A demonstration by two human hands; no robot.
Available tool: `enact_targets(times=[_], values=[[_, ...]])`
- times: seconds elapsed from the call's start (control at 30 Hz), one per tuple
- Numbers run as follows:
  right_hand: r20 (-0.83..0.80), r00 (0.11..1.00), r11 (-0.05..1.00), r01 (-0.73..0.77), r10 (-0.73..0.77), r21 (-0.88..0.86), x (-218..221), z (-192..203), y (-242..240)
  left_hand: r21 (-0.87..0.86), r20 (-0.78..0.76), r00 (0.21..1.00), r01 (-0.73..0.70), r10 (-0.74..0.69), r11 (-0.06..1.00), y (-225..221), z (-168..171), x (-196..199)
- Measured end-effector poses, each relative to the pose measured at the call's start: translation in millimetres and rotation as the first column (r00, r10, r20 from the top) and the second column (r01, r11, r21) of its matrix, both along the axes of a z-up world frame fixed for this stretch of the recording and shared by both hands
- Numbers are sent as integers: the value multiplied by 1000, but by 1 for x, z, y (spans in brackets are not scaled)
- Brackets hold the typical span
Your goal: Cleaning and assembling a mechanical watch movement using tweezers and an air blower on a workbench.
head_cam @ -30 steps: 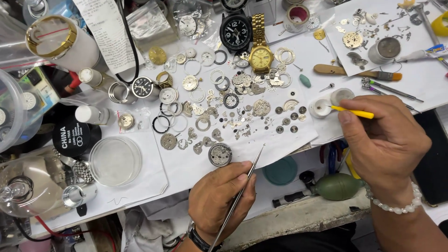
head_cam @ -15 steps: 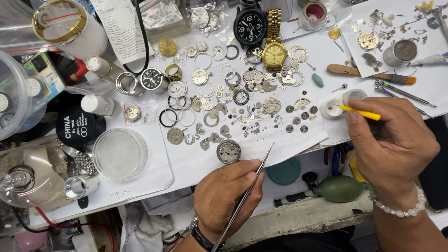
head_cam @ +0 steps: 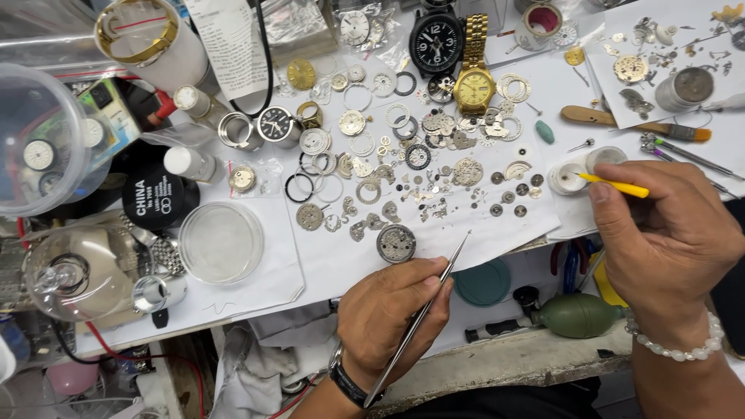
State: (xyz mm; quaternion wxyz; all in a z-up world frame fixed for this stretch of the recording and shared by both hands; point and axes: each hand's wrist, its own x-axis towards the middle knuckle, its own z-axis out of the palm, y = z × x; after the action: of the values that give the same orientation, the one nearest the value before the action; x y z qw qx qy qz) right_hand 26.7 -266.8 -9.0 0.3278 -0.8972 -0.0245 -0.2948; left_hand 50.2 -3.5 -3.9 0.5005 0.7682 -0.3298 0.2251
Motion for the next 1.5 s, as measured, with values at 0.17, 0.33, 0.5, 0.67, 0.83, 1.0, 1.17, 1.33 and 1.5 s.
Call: enact_targets(times=[0.17, 0.33, 0.5, 0.67, 0.83, 1.0, 1.17, 1.33, 1.5], values=[[-9, 999, 999, -33, 33, 35, -7, -15, -6, -8, 26, 999, -26, 26, 1000, 0, 3, 0], [-292, 948, 961, 190, -127, 200, -32, -23, -5, -53, 7, 1000, 22, -22, 998, 3, 1, -2], [-206, 973, 961, -48, 106, 271, -32, 0, 31, -52, 27, 1000, 17, -15, 999, 2, -3, -1], [-49, 979, 948, -176, 196, 265, -13, 9, 53, -49, 27, 1000, 4, -2, 999, 1, -4, -1], [-80, 977, 951, -172, 198, 255, -10, 9, 57, -47, 50, 999, -9, 12, 999, 0, -8, -1], [-61, 979, 954, -174, 194, 244, -9, 8, 60, -41, 51, 999, -6, 8, 999, 1, -8, 0], [-40, 980, 958, -183, 197, 221, -8, 7, 61, -37, 40, 999, 1, 1, 999, 1, -7, -1], [-40, 981, 962, -180, 192, 204, -6, 9, 62, -40, 45, 999, 0, 2, 999, 0, -7, 0], [-34, 980, 963, -184, 194, 198, -6, 8, 62, -35, 52, 999, -5, 7, 999, 0, -7, 0]])
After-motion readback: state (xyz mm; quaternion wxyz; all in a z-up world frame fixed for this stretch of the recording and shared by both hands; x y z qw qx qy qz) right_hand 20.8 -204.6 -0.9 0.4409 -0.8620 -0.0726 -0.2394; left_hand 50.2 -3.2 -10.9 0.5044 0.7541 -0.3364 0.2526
